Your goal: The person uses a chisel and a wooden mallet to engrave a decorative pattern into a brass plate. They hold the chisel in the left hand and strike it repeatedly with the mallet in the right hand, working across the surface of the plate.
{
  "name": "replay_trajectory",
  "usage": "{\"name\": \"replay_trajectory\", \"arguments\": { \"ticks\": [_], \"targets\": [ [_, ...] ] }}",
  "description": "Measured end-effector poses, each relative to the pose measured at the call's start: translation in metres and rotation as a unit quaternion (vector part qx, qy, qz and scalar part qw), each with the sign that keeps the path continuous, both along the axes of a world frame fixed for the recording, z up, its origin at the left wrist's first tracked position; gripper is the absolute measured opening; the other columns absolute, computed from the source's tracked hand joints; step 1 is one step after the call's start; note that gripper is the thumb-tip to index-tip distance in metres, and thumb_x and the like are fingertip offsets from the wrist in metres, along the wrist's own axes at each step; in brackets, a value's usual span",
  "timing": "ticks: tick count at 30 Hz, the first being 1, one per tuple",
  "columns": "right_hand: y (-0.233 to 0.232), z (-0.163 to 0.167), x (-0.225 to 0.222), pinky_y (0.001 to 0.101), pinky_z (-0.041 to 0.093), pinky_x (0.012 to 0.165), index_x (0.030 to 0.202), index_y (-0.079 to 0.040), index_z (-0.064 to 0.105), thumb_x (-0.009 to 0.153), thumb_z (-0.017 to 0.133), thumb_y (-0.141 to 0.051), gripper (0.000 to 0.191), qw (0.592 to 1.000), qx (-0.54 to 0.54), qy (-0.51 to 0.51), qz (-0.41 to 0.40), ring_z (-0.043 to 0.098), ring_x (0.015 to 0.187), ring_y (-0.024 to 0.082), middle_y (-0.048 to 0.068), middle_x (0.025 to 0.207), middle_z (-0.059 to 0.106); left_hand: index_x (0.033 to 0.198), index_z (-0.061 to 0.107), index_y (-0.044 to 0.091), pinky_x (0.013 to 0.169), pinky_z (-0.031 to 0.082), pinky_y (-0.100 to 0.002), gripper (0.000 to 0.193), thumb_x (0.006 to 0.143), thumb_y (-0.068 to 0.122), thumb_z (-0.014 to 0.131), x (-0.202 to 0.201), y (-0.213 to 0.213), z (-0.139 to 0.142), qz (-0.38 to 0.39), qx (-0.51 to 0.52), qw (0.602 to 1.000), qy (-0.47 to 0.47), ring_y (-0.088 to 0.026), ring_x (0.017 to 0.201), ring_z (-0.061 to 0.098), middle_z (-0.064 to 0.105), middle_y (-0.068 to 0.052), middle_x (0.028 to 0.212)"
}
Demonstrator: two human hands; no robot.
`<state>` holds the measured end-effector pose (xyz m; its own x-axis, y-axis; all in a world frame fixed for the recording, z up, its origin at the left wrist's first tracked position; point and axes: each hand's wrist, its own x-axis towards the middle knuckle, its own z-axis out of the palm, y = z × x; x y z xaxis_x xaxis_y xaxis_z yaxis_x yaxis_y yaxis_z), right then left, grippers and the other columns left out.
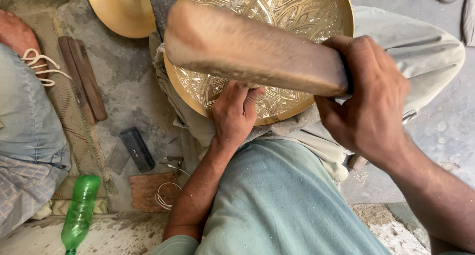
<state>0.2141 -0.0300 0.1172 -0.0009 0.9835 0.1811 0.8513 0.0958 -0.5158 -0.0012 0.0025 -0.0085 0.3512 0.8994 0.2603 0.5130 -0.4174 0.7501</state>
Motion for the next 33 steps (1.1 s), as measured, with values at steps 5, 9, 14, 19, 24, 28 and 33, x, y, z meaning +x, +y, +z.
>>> {"name": "replay_trajectory", "arguments": {
  "ticks": [5, 9, 14, 19, 24, 28, 33],
  "targets": [
    [0.006, -0.008, -0.006, 0.0379, 0.054, 0.09, 0.131, 0.002, 0.048, 0.091, 0.064, -0.009, 0.045, 0.971, -0.022, 0.237, 0.004, 0.065, 0.104, 0.025, 0.014, 0.114, 0.063, 0.118, 0.062, 0.012, 0.078, 0.058, -0.039, 0.016, 0.105, 0.014, 0.069, -0.002, 0.006, 0.006, -0.033, 0.039, 0.999, -0.017, -0.025, 0.094, 0.07, 0.069, -0.006, 0.107],
    [0.007, -0.013, -0.003, 0.0417, 0.05, 0.072, 0.121, -0.002, 0.061, 0.089, 0.072, -0.002, 0.033, 0.983, -0.034, -0.177, 0.018, 0.062, 0.079, 0.027, 0.014, 0.096, 0.067, 0.118, 0.067, 0.011, 0.07, 0.056, -0.041, 0.019, 0.101, 0.016, 0.073, 0.0, 0.008, 0.004, -0.024, 0.046, 0.998, 0.019, -0.026, 0.085, 0.068, 0.067, -0.007, 0.097],
    [0.004, -0.016, -0.002, 0.0399, 0.046, 0.081, 0.127, 0.001, 0.058, 0.089, 0.068, -0.003, 0.039, 1.0, -0.024, 0.018, -0.01, 0.061, 0.09, 0.025, 0.014, 0.105, 0.064, 0.114, 0.065, 0.01, 0.069, 0.055, -0.041, 0.016, 0.103, 0.018, 0.073, -0.003, 0.007, 0.001, -0.03, 0.01, 0.999, 0.035, -0.025, 0.082, 0.069, 0.064, -0.007, 0.091],
    [0.004, -0.016, -0.006, 0.0373, 0.049, 0.075, 0.122, -0.006, 0.057, 0.088, 0.067, -0.007, 0.036, 0.996, -0.044, 0.067, -0.041, 0.062, 0.084, 0.021, 0.008, 0.097, 0.064, 0.116, 0.064, 0.013, 0.075, 0.057, -0.041, 0.013, 0.106, 0.017, 0.07, -0.003, 0.007, 0.002, -0.032, 0.019, 0.999, 0.014, -0.026, 0.088, 0.07, 0.065, -0.006, 0.097],
    [0.001, -0.017, -0.007, 0.0404, 0.051, 0.073, 0.118, -0.007, 0.06, 0.083, 0.068, -0.005, 0.036, 0.997, 0.019, -0.077, -0.005, 0.065, 0.082, 0.025, 0.009, 0.095, 0.068, 0.117, 0.066, 0.014, 0.077, 0.058, -0.041, 0.015, 0.103, 0.014, 0.072, -0.004, 0.008, 0.004, -0.04, 0.022, 0.998, 0.034, -0.026, 0.091, 0.071, 0.067, -0.005, 0.101],
    [-0.001, -0.024, -0.004, 0.0426, 0.05, 0.076, 0.121, -0.007, 0.062, 0.087, 0.068, -0.003, 0.035, 0.996, -0.04, -0.076, 0.0, 0.064, 0.082, 0.025, 0.009, 0.093, 0.067, 0.122, 0.065, 0.011, 0.078, 0.058, -0.042, 0.022, 0.101, 0.014, 0.072, -0.003, 0.008, 0.008, -0.029, 0.033, 0.999, 0.009, -0.031, 0.097, 0.071, 0.068, -0.01, 0.111],
    [-0.002, -0.029, -0.001, 0.0407, 0.047, 0.083, 0.13, -0.003, 0.059, 0.087, 0.065, -0.003, 0.043, 0.993, -0.08, 0.075, -0.035, 0.062, 0.091, 0.024, 0.011, 0.105, 0.064, 0.123, 0.064, 0.012, 0.079, 0.06, -0.042, 0.022, 0.103, 0.013, 0.071, -0.003, 0.01, 0.011, -0.04, 0.014, 0.999, 0.013, -0.029, 0.096, 0.072, 0.069, -0.007, 0.108]
  ]
}}
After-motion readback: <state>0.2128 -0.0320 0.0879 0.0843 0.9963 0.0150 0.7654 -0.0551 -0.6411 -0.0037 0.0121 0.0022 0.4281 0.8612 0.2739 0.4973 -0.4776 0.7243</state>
